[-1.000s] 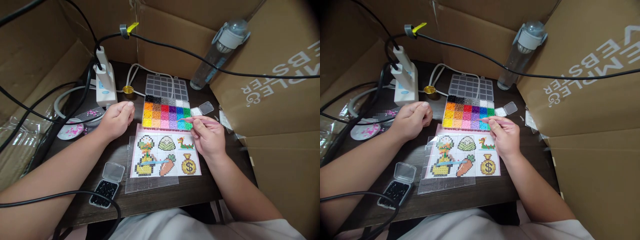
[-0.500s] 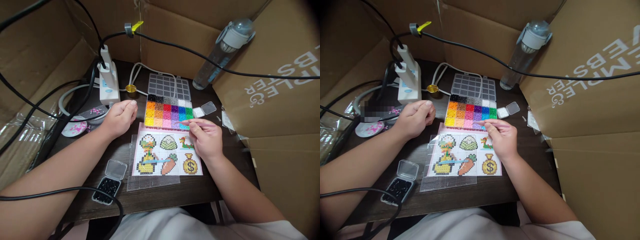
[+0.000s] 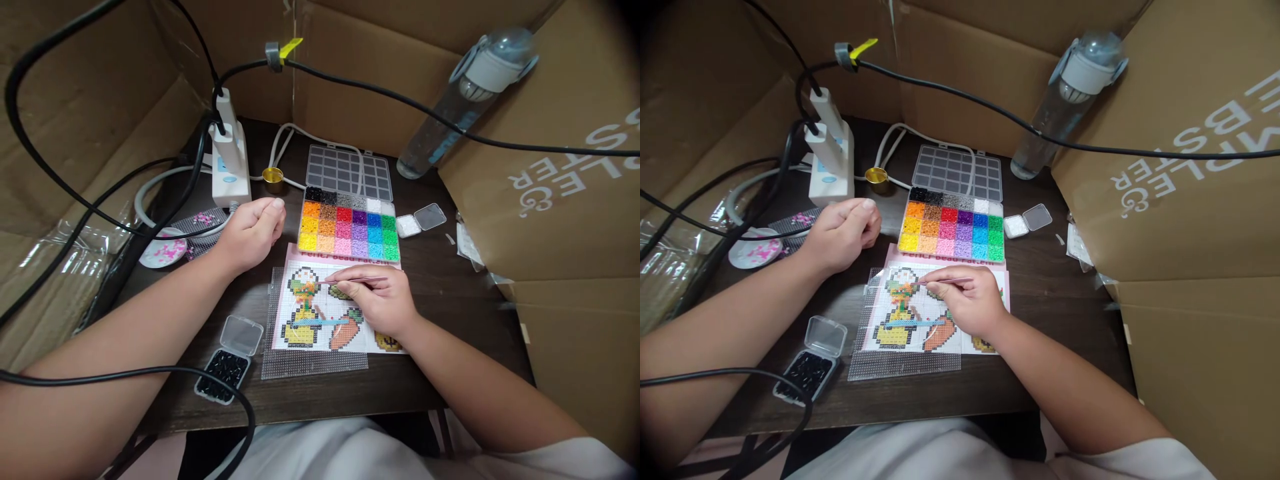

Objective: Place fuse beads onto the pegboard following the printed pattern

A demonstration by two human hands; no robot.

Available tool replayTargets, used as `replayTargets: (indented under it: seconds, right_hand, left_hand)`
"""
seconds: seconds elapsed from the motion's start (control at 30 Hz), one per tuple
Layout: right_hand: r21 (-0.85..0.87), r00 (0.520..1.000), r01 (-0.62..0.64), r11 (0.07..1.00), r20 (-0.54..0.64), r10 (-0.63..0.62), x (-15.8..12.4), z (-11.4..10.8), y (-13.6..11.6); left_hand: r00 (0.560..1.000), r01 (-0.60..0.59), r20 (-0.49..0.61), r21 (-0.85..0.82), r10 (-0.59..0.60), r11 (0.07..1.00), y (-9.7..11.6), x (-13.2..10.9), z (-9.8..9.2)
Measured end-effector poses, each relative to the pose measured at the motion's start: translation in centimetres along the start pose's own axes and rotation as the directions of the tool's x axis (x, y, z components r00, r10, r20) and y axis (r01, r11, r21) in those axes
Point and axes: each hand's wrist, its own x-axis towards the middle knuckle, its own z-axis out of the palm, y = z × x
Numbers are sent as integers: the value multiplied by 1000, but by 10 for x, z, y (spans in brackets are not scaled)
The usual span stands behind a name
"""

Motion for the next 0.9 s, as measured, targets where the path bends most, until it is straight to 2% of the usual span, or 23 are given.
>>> replayTargets:
  seconds: [0.23,0.9]
  right_hand:
    - [-25,999,-16,1000,32,17,0,0,2]
    - [-44,999,-16,999,31,17,2,0,2]
  left_hand:
    - [1000,4,-7,-18,-4,1000,-1,-1,1]
    - [1000,-3,-7,-27,3,1000,1,-1,2]
